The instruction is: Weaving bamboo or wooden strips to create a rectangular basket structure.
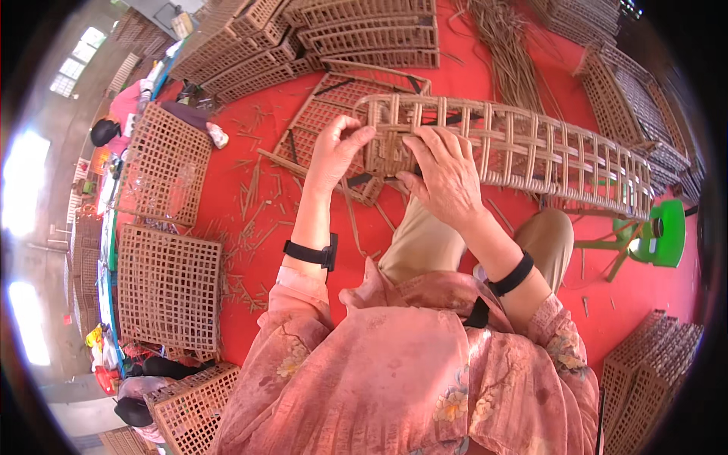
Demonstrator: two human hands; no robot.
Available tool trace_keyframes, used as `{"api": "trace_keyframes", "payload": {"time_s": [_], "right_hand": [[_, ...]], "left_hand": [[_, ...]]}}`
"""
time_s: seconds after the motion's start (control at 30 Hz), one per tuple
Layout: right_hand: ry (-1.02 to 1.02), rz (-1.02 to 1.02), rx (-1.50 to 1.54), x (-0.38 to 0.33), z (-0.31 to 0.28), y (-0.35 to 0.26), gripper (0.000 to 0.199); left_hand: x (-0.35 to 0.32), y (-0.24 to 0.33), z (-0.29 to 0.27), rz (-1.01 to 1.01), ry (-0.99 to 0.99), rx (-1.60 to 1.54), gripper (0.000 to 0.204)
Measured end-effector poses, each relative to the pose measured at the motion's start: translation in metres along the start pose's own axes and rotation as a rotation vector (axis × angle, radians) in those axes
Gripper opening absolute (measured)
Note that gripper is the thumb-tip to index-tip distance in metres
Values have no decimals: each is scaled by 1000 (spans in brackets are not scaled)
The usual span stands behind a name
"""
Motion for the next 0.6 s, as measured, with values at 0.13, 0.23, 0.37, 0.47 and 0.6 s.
{"api": "trace_keyframes", "payload": {"time_s": [0.13, 0.23, 0.37, 0.47, 0.6], "right_hand": [[-18, 15, -12, 0, 0, -2, 51], [-48, 1, -47, -4, 2, -4, 49], [-48, 9, -57, -7, 7, -1, 53], [-1, 2, -49, -9, 12, 3, 49], [44, -69, -21, -3, 6, 11, 52]], "left_hand": [[14, 17, -3, -48, -187, 109, 16], [21, 15, -4, -28, -219, -20, 14], [26, 10, -7, 48, -132, -3, 13], [28, 6, -4, -24, -113, 50, 13], [15, 46, 6, 250, 314, 421, 17]]}}
Point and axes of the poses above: each hand's wrist, its own x-axis towards the middle knuckle, its own z-axis out of the palm, y = z × x, the point moved 7 cm from there along x, towards the middle knuckle, and after that the axes turned 4 degrees about -y, right-handed, at the moved point
